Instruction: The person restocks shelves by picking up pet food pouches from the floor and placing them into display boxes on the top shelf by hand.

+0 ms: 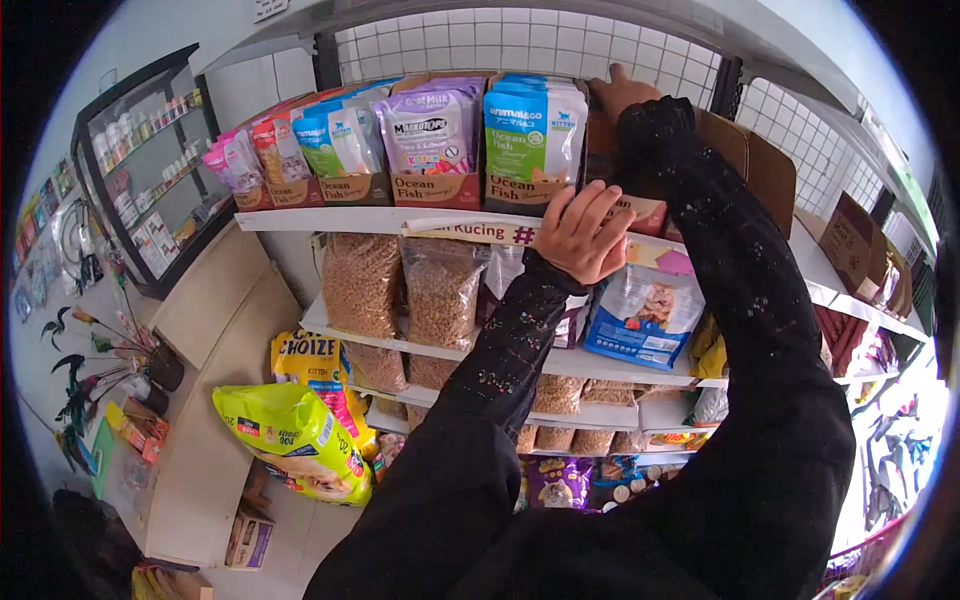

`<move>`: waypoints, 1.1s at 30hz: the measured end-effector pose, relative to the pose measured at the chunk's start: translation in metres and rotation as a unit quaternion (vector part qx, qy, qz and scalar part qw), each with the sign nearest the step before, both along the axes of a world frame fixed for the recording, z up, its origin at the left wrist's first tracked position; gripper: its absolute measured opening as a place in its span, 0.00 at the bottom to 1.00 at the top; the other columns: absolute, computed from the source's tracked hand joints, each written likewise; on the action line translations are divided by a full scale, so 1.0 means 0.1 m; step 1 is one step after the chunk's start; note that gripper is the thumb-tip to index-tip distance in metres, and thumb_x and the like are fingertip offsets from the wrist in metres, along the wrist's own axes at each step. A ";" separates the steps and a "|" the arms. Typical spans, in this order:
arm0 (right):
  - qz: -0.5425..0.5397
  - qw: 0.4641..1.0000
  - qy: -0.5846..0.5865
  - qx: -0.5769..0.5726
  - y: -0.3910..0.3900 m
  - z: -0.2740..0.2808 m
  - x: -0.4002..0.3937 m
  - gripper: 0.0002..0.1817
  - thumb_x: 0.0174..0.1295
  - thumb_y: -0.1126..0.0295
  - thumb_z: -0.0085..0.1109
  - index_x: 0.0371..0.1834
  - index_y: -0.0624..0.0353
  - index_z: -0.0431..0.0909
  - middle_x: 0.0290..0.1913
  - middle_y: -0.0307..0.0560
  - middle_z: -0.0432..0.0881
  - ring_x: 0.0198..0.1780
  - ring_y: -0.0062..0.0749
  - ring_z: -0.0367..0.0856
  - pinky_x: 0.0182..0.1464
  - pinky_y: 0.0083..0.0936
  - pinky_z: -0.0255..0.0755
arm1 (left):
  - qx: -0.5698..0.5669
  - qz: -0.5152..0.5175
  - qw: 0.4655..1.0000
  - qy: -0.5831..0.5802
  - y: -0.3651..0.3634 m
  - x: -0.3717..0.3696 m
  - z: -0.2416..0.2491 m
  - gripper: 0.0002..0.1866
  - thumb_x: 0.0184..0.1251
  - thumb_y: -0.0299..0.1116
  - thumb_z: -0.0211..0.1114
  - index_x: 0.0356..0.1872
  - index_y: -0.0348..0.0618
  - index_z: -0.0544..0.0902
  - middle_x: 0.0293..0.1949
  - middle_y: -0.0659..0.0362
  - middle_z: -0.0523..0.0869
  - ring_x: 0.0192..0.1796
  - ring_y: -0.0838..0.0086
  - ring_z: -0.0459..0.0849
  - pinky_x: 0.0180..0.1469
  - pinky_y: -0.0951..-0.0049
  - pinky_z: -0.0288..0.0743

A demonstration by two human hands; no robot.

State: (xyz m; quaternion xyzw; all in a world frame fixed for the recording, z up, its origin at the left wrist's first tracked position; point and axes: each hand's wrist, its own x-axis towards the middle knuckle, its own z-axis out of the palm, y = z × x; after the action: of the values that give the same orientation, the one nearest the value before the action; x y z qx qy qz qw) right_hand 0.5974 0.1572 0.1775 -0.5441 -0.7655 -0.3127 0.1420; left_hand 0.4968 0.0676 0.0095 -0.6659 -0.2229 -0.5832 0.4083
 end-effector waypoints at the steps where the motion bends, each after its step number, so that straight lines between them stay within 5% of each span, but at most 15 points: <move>1: -0.002 1.000 0.000 -0.002 -0.03 -0.06 0.00 0.21 0.57 0.63 0.46 0.56 0.48 0.63 0.46 0.57 0.72 0.46 0.52 0.76 0.39 0.43 0.74 | 0.004 -0.002 1.000 0.000 0.00 0.00 0.00 0.17 0.50 0.38 0.55 0.44 0.52 0.74 0.52 0.59 0.73 0.56 0.68 0.69 0.57 0.61 0.58; 4: -0.048 0.976 0.209 0.032 -0.03 -0.33 -0.11 0.19 0.59 0.59 0.43 0.55 0.47 0.64 0.44 0.59 0.72 0.43 0.54 0.76 0.37 0.45 0.74 | 0.004 0.000 1.000 -0.001 -0.02 0.01 0.01 0.17 0.50 0.38 0.55 0.44 0.52 0.74 0.52 0.59 0.73 0.56 0.68 0.69 0.57 0.61 0.58; 9: 0.089 0.985 0.120 0.088 0.84 -0.78 0.17 0.21 0.58 0.53 0.45 0.52 0.49 0.64 0.35 0.61 0.77 0.38 0.58 0.77 0.36 0.46 0.73 | 0.003 0.004 1.000 0.001 -0.02 0.01 0.02 0.17 0.49 0.38 0.56 0.43 0.53 0.74 0.52 0.60 0.73 0.56 0.68 0.69 0.57 0.61 0.59; 12: -0.011 0.929 0.366 0.058 0.34 -0.71 -0.09 0.20 0.60 0.54 0.42 0.51 0.51 0.64 0.32 0.63 0.78 0.36 0.59 0.78 0.35 0.46 0.73 | -0.006 0.004 1.000 0.000 -0.04 0.02 0.02 0.17 0.49 0.38 0.56 0.43 0.53 0.74 0.51 0.60 0.73 0.56 0.68 0.69 0.57 0.62 0.58; 17: 0.011 0.936 0.352 0.007 0.24 -0.63 -0.07 0.18 0.60 0.61 0.41 0.52 0.55 0.63 0.36 0.65 0.75 0.39 0.58 0.77 0.36 0.43 0.74 | -0.022 0.020 1.000 0.001 -0.06 0.02 0.04 0.17 0.48 0.38 0.56 0.43 0.54 0.74 0.51 0.59 0.73 0.56 0.68 0.69 0.58 0.62 0.57; 21: 0.028 0.952 0.303 0.036 0.42 -0.70 -0.02 0.17 0.58 0.67 0.42 0.50 0.59 0.66 0.38 0.64 0.75 0.42 0.56 0.76 0.37 0.41 0.74 | -0.015 0.019 1.000 -0.003 -0.05 0.02 0.03 0.18 0.48 0.38 0.56 0.44 0.55 0.74 0.53 0.57 0.71 0.58 0.66 0.68 0.59 0.60 0.55; 24: 0.112 0.992 0.058 0.001 0.09 -0.56 0.05 0.13 0.54 0.69 0.47 0.40 0.64 0.73 0.37 0.61 0.76 0.43 0.54 0.76 0.39 0.41 0.73 | -0.024 0.020 1.000 -0.002 -0.05 0.02 0.04 0.20 0.48 0.39 0.56 0.46 0.56 0.73 0.55 0.55 0.70 0.59 0.63 0.67 0.59 0.58 0.54; 33: 0.056 0.979 -0.192 -0.035 -1.16 -0.44 0.28 0.09 0.46 0.68 0.54 0.29 0.59 0.79 0.38 0.49 0.77 0.42 0.41 0.75 0.40 0.33 0.71 | -0.011 0.018 1.000 -0.010 -0.05 0.01 0.04 0.24 0.48 0.38 0.56 0.51 0.58 0.68 0.56 0.53 0.69 0.61 0.57 0.65 0.59 0.53 0.52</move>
State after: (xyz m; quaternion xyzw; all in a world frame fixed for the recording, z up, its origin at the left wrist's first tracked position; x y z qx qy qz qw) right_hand 0.6253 0.0414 0.1339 -0.4351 -0.8182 -0.3757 -0.0096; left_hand 0.4979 0.0631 0.0134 -0.6603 -0.2457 -0.5800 0.4090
